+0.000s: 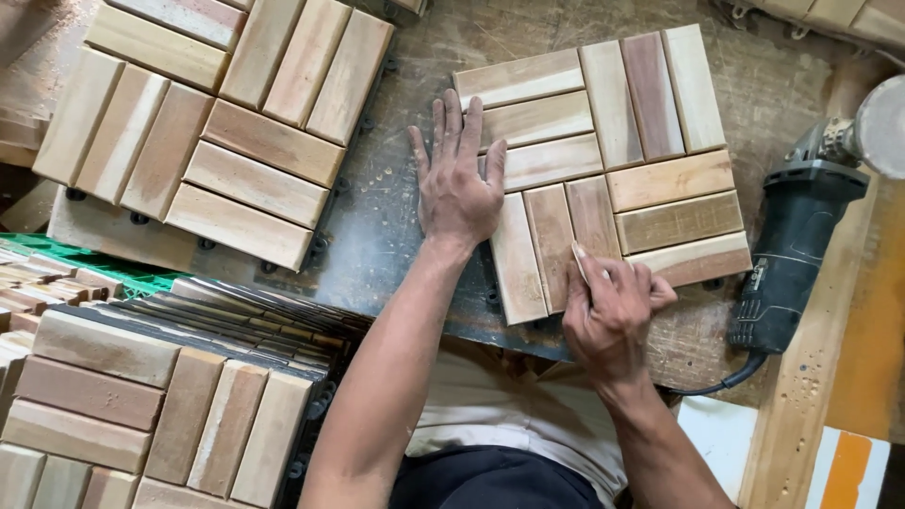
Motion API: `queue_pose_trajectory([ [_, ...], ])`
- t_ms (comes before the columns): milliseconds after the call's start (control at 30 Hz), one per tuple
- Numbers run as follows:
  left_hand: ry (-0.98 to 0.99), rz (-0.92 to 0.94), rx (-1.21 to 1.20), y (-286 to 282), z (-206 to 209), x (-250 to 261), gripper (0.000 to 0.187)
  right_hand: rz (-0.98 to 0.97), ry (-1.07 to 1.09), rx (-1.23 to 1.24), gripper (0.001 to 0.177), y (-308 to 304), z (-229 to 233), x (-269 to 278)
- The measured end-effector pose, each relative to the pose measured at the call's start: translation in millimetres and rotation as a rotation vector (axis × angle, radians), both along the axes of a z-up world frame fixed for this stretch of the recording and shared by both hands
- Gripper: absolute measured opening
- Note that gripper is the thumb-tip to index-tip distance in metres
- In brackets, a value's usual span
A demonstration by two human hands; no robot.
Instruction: Sanding the surface and edges of wooden interlocking floor tiles using a power sander and manual sandpaper.
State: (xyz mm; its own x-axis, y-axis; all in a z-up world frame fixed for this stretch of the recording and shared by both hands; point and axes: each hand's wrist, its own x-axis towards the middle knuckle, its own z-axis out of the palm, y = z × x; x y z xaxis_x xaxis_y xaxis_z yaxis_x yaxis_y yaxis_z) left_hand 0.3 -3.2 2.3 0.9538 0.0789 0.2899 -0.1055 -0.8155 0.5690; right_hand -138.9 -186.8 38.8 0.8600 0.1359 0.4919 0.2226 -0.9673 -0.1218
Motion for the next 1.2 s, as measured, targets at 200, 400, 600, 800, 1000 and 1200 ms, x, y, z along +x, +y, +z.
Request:
queue_pose_trajectory([
  [200,-0.062,0.056,-0.055,-4.4,-0.8,2.1,0.058,0.084,-0.187,0.063,0.01,17.2,4.4,58.8],
  [400,-0.073,0.051,-0.067,-2.9,-2.2,4.4,0.056,0.092,-0.181,0.068,0.011,15.2,-1.1,77.8],
  [600,-0.075,0.058,-0.073,-3.3,-1.0,3.5,0.056,0.05,-0.117,0.111,0.011,13.4,4.0,36.9],
  [800,0.0,-0.004,-0.009,0.8,-0.3,2.7,0.057,-0.023,0.024,0.065,0.017,8.9,16.9,-10.2],
  [1000,0.0,-0.015,-0.02,1.0,0.1,2.7,0.057,-0.028,0.068,0.127,0.02,-3.5,7.8,-46.7],
  [1200,0.019,-0.03,-0.029,2.3,2.3,2.8,0.059,-0.002,0.1,0.123,0.021,-8.8,14.6,-83.1],
])
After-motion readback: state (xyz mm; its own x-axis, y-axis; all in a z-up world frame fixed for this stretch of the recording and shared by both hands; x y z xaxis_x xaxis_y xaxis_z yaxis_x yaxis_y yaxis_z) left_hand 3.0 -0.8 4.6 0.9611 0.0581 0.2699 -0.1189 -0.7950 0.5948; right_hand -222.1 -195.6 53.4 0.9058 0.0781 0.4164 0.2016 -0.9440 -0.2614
